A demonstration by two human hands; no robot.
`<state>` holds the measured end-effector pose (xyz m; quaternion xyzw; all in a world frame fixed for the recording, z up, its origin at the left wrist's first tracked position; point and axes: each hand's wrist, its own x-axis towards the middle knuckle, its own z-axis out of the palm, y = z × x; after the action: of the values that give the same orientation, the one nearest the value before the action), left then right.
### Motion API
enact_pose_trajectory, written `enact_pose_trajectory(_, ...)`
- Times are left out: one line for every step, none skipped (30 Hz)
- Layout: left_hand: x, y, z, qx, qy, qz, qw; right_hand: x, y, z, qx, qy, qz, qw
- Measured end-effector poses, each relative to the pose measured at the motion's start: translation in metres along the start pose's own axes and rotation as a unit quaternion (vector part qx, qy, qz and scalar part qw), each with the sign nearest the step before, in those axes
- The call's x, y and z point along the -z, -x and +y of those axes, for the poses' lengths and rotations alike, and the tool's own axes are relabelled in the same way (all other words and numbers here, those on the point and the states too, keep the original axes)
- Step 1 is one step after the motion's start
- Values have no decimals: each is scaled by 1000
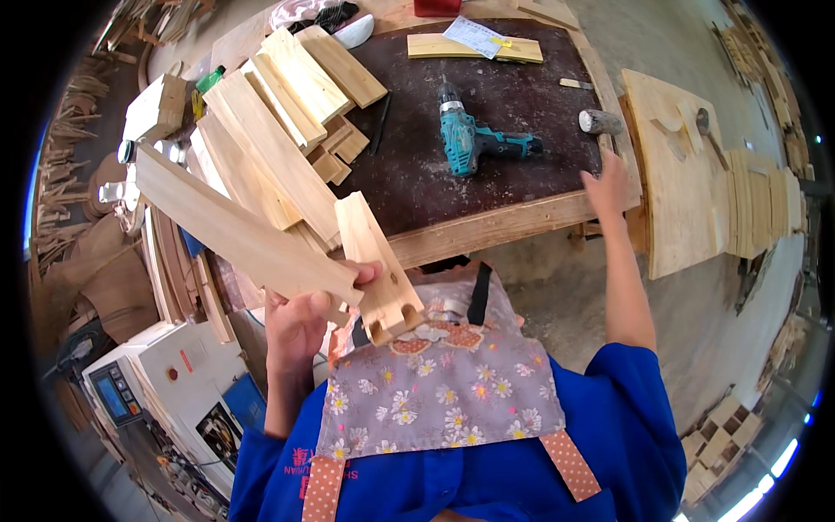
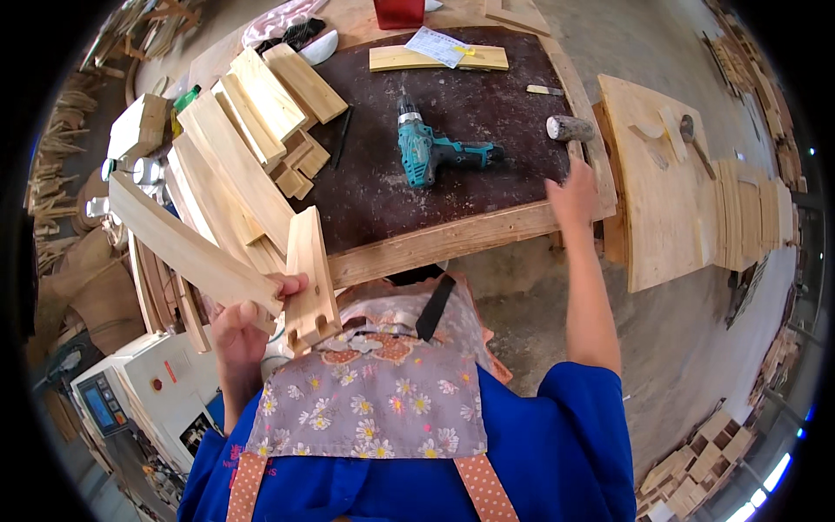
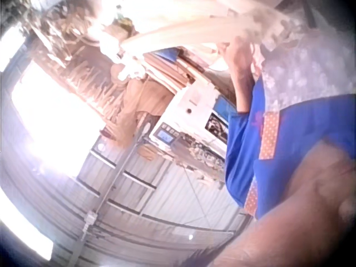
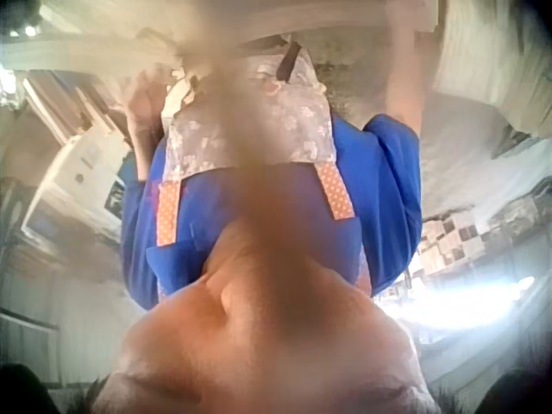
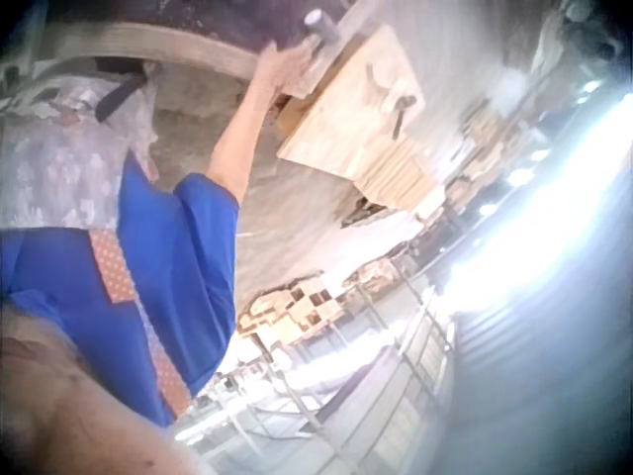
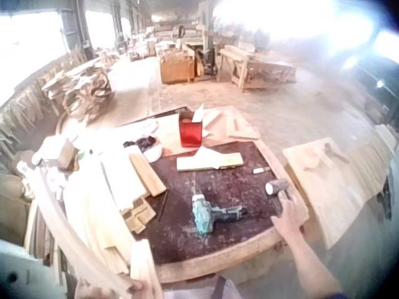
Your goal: The person assembles two notched wooden slats by hand, fitting the joints together and then using a mallet to secure the connection. The slats are then positioned into a larger wooden frame structure.
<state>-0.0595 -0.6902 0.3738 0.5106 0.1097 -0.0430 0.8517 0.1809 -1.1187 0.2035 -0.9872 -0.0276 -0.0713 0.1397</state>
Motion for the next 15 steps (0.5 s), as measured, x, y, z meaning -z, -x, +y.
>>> enact_pose_trajectory(0,-5,0,-2,6,0,1000,-3,-4,-28,78,-40,-34,996)
enact_pose_trajectory(-1,-14,0,-6,11,-3,1000,-8,-9,-53,153,-80,-64,983)
enact_pose_trajectory(-1,-20,-1,-13,19,-5,1000,-13,-6,-80,209,-44,-62,975)
enact_pose_trajectory(-2,-26,-1,-12,35,-3,999,-19,-3,-102,265,-9,-58,963)
enact_pose_trajectory(-2,-31,0,-11,51,-4,999,-28,-2,-114,292,3,-67,954)
enact_pose_trajectory(-3,-36,-1,-10,66,-3,998,-40,-3,-120,320,13,-75,944)
enact_pose_trajectory(-3,-39,-3,-13,63,5,998,-47,-8,-123,326,22,-89,941)
enact_pose_trajectory(-2,-43,-3,-14,57,11,998,-52,-16,-122,328,29,-101,939)
enact_pose_trajectory(-3,-48,-4,-15,51,17,998,-61,-29,-117,308,34,-137,941)
enact_pose_trajectory(-5,-50,-3,-16,41,29,999,-62,-41,-120,313,53,-175,932)
enact_pose_trajectory(-9,-55,0,-16,30,38,999,-59,-52,-125,314,72,-211,923)
enact_pose_trajectory(-14,-58,2,-16,20,47,999,-59,-59,-130,314,91,-246,912)
enact_pose_trajectory(-20,-62,3,-16,16,58,998,-61,-64,-132,322,92,-253,908)
enact_pose_trajectory(-25,-64,-1,-29,27,64,997,-66,-67,-131,325,76,-256,907)
enact_pose_trajectory(-30,-67,-5,-42,38,70,996,-70,-67,-123,317,47,-256,912)
